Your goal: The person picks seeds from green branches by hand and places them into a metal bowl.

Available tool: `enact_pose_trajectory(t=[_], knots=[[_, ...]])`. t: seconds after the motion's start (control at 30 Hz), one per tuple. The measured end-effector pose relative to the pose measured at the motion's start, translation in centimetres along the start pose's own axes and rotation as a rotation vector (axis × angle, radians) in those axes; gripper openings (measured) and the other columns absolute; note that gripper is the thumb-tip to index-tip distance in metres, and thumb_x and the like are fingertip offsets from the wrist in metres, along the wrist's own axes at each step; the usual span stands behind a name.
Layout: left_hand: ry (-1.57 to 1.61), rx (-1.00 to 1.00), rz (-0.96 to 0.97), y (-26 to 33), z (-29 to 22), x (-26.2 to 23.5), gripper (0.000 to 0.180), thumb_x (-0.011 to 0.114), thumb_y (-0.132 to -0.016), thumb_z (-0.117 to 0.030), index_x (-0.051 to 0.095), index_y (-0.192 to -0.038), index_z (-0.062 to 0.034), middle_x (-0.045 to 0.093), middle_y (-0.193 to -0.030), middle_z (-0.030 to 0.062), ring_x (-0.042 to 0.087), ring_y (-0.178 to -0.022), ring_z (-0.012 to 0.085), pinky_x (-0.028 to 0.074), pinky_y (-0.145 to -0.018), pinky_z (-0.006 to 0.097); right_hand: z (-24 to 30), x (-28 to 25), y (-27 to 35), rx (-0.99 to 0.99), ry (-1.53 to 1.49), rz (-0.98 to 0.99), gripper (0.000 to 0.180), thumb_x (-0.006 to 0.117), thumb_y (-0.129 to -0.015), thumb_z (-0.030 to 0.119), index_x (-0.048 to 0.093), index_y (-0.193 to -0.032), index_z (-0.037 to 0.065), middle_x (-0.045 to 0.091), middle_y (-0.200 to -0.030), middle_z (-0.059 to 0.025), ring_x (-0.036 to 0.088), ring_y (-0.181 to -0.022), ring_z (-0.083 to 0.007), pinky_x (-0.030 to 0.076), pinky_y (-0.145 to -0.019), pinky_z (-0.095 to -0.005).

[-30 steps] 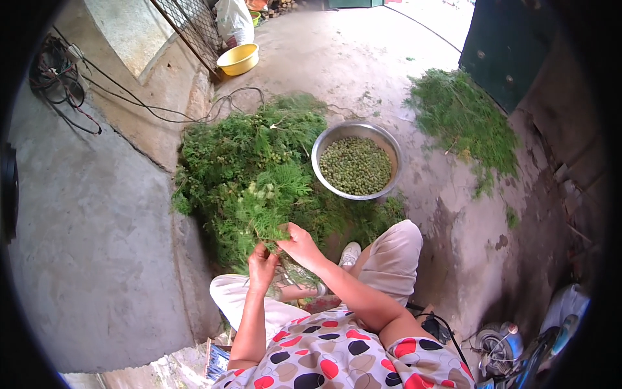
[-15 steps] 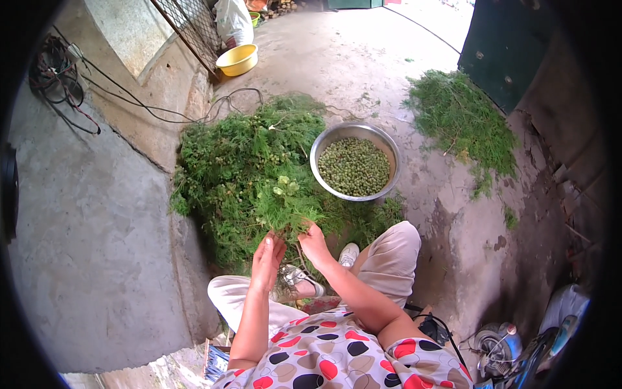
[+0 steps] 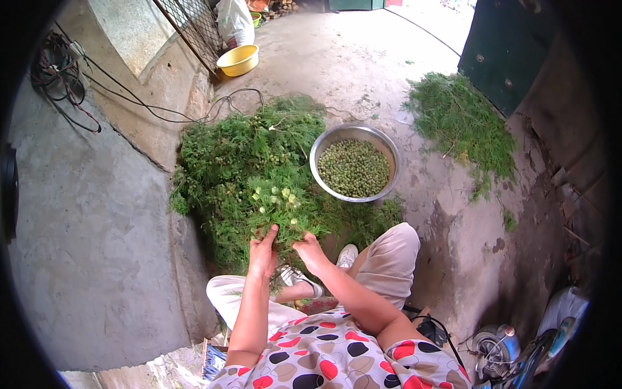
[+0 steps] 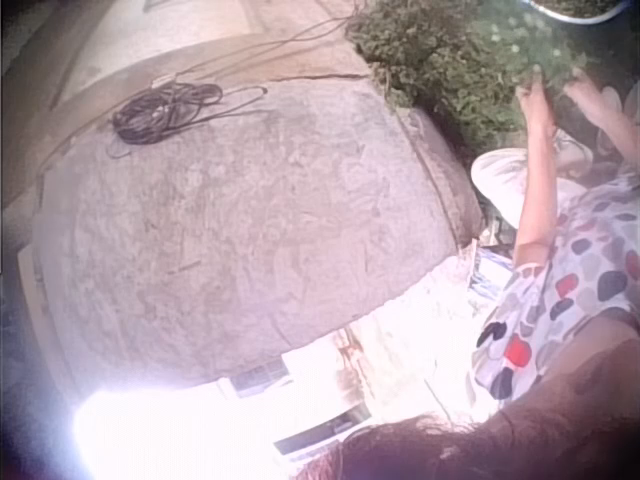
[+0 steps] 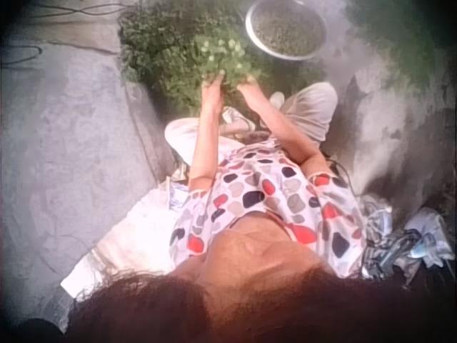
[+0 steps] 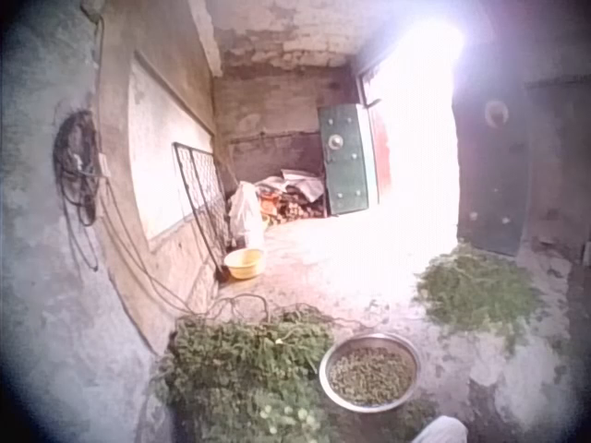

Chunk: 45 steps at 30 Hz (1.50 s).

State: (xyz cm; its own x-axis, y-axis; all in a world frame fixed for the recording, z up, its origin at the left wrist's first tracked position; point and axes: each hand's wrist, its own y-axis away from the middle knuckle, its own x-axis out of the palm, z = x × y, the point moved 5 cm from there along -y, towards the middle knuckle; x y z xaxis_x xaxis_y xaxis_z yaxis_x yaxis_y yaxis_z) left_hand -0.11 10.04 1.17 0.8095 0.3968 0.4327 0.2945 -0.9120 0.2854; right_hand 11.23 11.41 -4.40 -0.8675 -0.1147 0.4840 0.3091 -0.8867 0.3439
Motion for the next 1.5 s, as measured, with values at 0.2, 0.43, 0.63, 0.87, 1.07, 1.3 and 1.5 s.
enact_pose_trajectory(t=[0.2,0.43,0.63,0.87,1.07,1.3,1.5], knots=[[0.051,-0.161,0.079,-0.4,-0.4,1.1,0.029,0.062,-0.083,-0.011,0.051,-0.106,0.0026,0.060,-0.099,0.0117,0.058,-0.088,0.0178,0.048,-0.075,0.031,1.1,0.6,0.4,-0.083,0.006,0.041,0.024,0.053,-0.074,-0.001,0.058,-0.097,0.000,0.060,-0.087,-0.0032,0.053,-0.078,-0.0110,0.041,-0.071,-0.0252],[-0.016,-0.019,0.100,-1.6,0.3,0.1,0.030,0.062,-0.081,-0.005,0.051,-0.107,0.0066,0.059,-0.102,0.0129,0.058,-0.082,0.0148,0.048,-0.069,0.026,1.7,-0.1,0.6,-0.218,0.148,0.009,0.039,0.048,-0.075,-0.008,0.050,-0.113,0.003,0.056,-0.103,-0.0048,0.054,-0.086,-0.0129,0.043,-0.076,-0.0248],[-0.244,-0.042,-0.208,-1.2,0.2,-1.2,0.027,0.061,-0.081,-0.007,0.051,-0.104,0.0044,0.060,-0.094,0.0110,0.055,-0.081,0.0147,0.045,-0.072,0.028,8.0,-1.1,3.0,-0.720,0.454,-0.286,0.025,0.053,-0.082,-0.002,0.048,-0.107,0.003,0.053,-0.094,-0.0054,0.053,-0.077,-0.0103,0.044,-0.064,-0.0223],[-0.531,-0.002,-0.142,0.5,-0.3,0.2,0.022,0.058,-0.084,-0.012,0.054,-0.101,0.0001,0.059,-0.091,0.0060,0.053,-0.080,0.0147,0.044,-0.072,0.030,12.3,5.1,6.5,-0.881,1.075,-0.130,0.035,0.068,-0.075,0.016,0.045,-0.099,0.005,0.054,-0.082,-0.0096,0.059,-0.068,-0.0223,0.048,-0.057,-0.0318],[-0.242,0.105,-0.064,2.3,-2.4,2.2,0.021,0.060,-0.081,-0.008,0.055,-0.100,-0.0020,0.059,-0.093,0.0049,0.054,-0.085,0.0133,0.043,-0.076,0.028,12.2,3.8,6.0,-0.893,1.016,-0.106,0.027,0.063,-0.078,0.008,0.046,-0.098,0.004,0.055,-0.083,-0.0111,0.058,-0.068,-0.0272,0.048,-0.058,-0.0345],[0.110,-0.210,-0.099,2.5,-1.3,2.0,0.051,0.066,-0.081,-0.026,0.049,-0.118,0.0038,0.052,-0.118,0.0116,0.048,-0.108,0.0209,0.037,-0.095,0.030,13.1,3.8,6.2,-0.965,0.911,-0.112,0.023,0.064,-0.075,0.001,0.053,-0.095,0.002,0.057,-0.084,-0.0119,0.057,-0.063,-0.0257,0.045,-0.053,-0.0318],[0.173,-0.204,-0.162,2.7,-1.2,0.8,0.055,0.067,-0.079,-0.031,0.050,-0.116,0.0047,0.053,-0.117,0.0140,0.050,-0.107,0.0220,0.038,-0.094,0.031,14.8,1.4,5.4,-1.032,0.994,-0.312,0.018,0.063,-0.077,0.002,0.057,-0.094,0.001,0.058,-0.080,-0.0122,0.057,-0.061,-0.0210,0.046,-0.054,-0.0288]])
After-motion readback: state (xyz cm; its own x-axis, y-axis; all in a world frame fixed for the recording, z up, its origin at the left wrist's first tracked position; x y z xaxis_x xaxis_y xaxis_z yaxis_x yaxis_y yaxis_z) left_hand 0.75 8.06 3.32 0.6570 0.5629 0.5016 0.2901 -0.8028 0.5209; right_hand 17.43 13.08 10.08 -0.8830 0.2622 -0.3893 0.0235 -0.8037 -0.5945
